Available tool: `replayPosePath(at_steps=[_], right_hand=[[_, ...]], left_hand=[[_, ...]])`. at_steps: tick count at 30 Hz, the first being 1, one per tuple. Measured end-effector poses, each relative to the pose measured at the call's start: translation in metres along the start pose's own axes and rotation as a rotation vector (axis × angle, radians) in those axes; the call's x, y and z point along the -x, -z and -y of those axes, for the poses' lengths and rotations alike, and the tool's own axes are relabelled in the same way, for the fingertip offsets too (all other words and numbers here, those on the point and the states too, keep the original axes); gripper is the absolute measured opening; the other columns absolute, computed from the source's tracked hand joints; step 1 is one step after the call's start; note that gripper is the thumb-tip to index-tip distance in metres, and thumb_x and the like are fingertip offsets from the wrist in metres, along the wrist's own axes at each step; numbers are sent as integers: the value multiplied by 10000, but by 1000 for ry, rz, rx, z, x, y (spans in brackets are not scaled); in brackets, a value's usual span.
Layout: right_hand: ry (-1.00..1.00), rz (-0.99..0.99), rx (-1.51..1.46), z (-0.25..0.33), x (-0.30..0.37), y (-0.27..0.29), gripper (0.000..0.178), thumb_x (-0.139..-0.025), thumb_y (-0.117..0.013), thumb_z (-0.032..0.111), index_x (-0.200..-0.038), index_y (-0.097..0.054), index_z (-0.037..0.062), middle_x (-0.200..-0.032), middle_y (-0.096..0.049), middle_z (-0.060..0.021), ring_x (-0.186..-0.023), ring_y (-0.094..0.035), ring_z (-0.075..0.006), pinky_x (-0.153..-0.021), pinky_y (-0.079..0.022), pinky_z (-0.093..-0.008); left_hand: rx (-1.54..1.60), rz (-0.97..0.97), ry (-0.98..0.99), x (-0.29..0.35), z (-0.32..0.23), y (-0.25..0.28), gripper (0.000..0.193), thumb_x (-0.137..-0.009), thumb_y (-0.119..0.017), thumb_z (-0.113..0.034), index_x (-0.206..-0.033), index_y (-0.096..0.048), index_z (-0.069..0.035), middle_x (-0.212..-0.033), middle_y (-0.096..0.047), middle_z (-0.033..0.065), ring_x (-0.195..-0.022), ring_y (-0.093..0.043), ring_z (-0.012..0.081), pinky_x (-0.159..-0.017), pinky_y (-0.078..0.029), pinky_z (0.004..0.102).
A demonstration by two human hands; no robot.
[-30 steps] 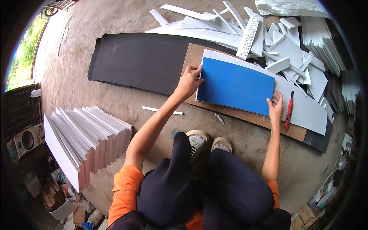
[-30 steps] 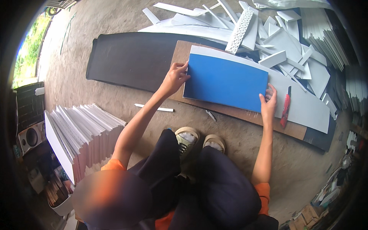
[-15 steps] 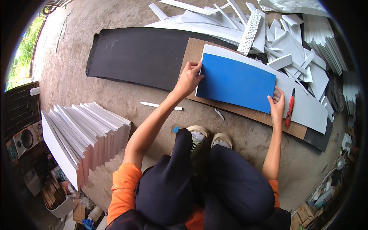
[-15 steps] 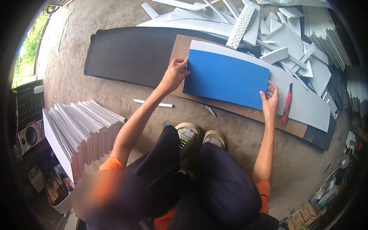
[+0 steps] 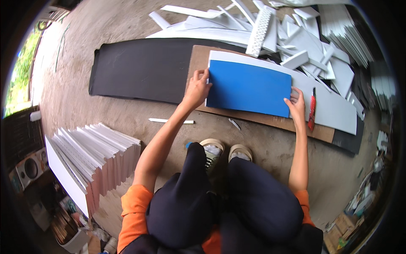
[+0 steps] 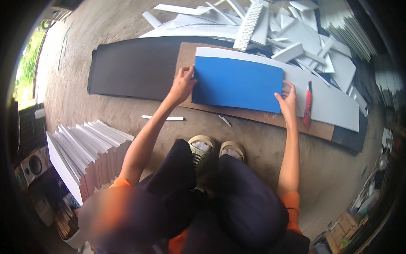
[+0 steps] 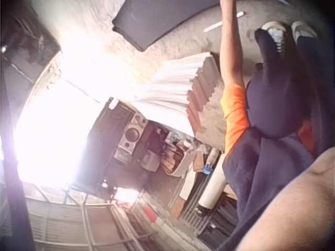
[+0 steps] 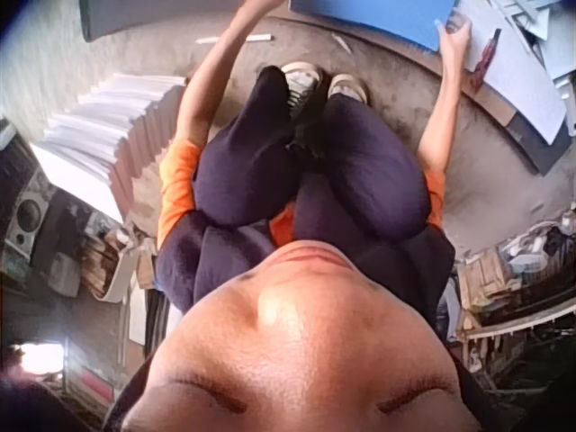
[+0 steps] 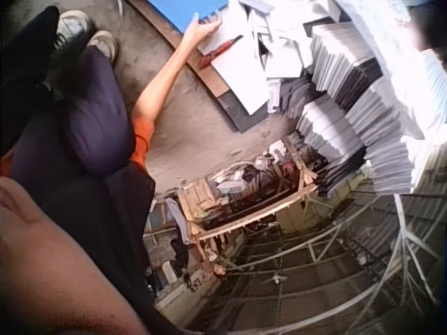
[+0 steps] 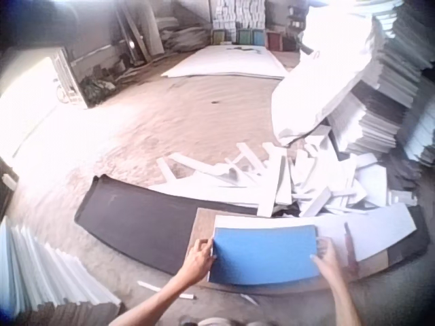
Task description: The person sits on the floor and uses a utility knife to cut white foam sheets. They use a blue rectangular board as a template to guide the cuts, repeatedly aligning the template and slicing the foam to create uniform pieces.
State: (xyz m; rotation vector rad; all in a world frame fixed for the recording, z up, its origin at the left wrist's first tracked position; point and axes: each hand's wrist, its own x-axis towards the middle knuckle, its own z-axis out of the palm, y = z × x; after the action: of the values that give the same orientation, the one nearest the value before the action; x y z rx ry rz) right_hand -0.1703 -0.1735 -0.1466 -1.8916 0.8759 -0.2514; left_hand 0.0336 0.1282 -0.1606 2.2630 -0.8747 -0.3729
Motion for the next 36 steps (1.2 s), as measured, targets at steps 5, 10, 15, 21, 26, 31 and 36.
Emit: replayPosePath(at_steps=[5,10,15,21,26,31,36], right_hand=[[-112,73,-238,7,-4,12,605,-704,-634,-13,-1240,-361,54,-1030,-531,-176,-946,-527,-211,-847,-419,-313],[-104,-6,-251,-1,-8,9,561,-661,-650,-35,-1166,-426,62,-900,-573,-112,-821,-569,-165,-730,-464,-277],[-136,-65,-343,-2,-5,5,501,-653,-633,-60,-1111,-450,29,-905,-585,-117,-808,-577,-162,-733,-471,-277],[-124,-68,-406,-4,-9,3,458,-649,-621,-78,-1073,-459,-13,-917,-589,-136,-827,-581,-170,-742,-478,-278],[-123,-50,-416,-3,-11,5,457,-653,-619,-77,-1077,-460,-14,-912,-588,-133,-833,-578,-172,-747,-474,-270],[-126,-65,-431,-1,-10,4,436,-651,-624,-74,-1058,-485,-6,-902,-591,-124,-821,-574,-161,-755,-461,-266],[-177,-56,-454,-1,-15,4,409,-642,-630,-77,-1026,-512,-1,-885,-597,-121,-813,-574,-160,-754,-456,-269]], left_hand=[[-65,-37,-30,5,6,-8,507,-819,-521,-91,-1291,-341,-54,-1174,-398,200,-1006,-453,366,-869,-387,412],[-39,14,30,4,8,-4,464,-860,-478,-140,-1297,-343,-65,-1183,-385,191,-1060,-425,345,-905,-358,404],[-131,-85,-59,8,6,-12,457,-862,-472,-127,-1297,-347,-64,-1167,-400,179,-1049,-430,338,-908,-352,388],[-171,-146,-62,9,9,-16,429,-870,-457,-132,-1286,-372,-65,-1151,-426,168,-1052,-433,325,-907,-350,382],[-83,-130,8,6,4,-14,419,-876,-441,-142,-1288,-379,-93,-1153,-437,156,-1062,-445,304,-905,-357,362],[2,-68,100,2,-4,-7,422,-882,-433,-152,-1300,-373,-156,-1162,-436,132,-1013,-493,272,-860,-401,337],[-37,-54,96,1,0,-4,430,-887,-430,-167,-1311,-358,-181,-1176,-426,113,-970,-524,250,-830,-424,329]])
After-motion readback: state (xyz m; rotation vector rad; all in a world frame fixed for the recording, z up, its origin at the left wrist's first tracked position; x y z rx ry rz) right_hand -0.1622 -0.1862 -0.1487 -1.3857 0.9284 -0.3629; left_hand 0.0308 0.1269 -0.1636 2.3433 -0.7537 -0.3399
